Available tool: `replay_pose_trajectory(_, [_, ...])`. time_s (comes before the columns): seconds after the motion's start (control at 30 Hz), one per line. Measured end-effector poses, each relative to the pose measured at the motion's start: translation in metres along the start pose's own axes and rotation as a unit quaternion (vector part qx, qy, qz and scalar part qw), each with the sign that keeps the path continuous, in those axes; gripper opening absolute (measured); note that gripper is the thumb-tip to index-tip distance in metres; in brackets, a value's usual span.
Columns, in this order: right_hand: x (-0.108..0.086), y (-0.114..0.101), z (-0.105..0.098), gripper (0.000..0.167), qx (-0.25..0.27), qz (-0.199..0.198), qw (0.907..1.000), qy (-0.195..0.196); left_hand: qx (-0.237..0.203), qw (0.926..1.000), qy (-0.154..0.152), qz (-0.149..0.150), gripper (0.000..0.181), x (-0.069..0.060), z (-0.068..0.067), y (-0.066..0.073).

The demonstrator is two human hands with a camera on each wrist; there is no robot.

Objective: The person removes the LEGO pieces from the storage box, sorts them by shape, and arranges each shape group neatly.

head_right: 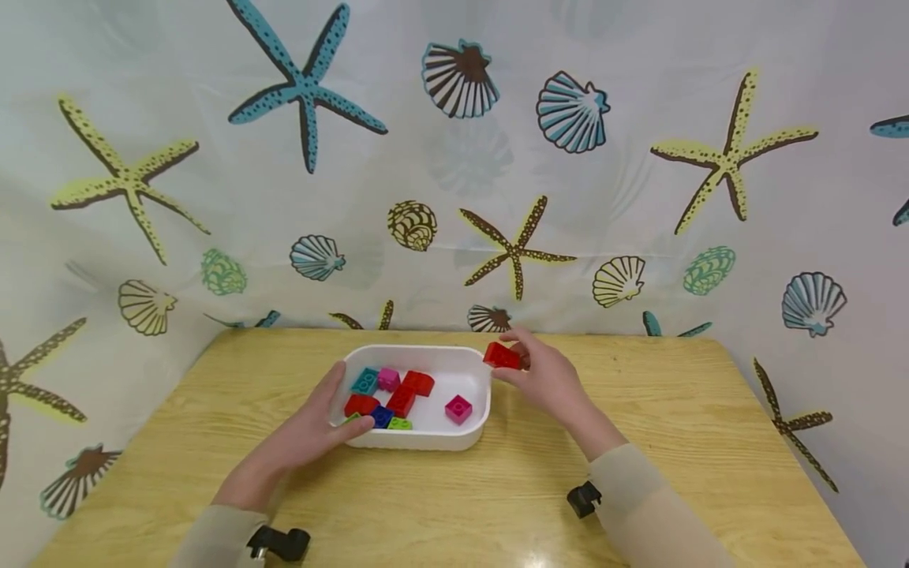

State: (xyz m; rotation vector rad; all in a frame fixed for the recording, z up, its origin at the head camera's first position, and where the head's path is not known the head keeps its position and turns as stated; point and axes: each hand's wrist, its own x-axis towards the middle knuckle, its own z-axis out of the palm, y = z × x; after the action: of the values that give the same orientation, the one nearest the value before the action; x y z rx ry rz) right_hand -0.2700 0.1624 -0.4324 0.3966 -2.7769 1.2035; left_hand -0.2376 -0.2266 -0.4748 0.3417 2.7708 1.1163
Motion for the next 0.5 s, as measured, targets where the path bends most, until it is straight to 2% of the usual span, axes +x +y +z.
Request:
replay_pose_trajectory(0.17, [-0.01, 0.013, -0.005, 0.041, 0.032, 0.018, 0.9993, -0.006, 0.004, 1.0, 0.0, -0.006, 0.126, 0.0, 0.001, -0.001])
replay_pose_trajectory(0.33, [-0.019, 0.022, -0.012, 0.044, 0.049, 0.04, 0.998, -0.002, 0.005, 1.0, 0.002, -0.006, 0.125, -0.001, 0.001, -0.001])
replay_pose_trajectory(0.5, [-0.026, 0.031, -0.016, 0.045, 0.046, 0.029, 0.9985, 0.004, 0.001, 1.0, 0.002, -0.003, 0.125, 0.0, 0.002, 0.0])
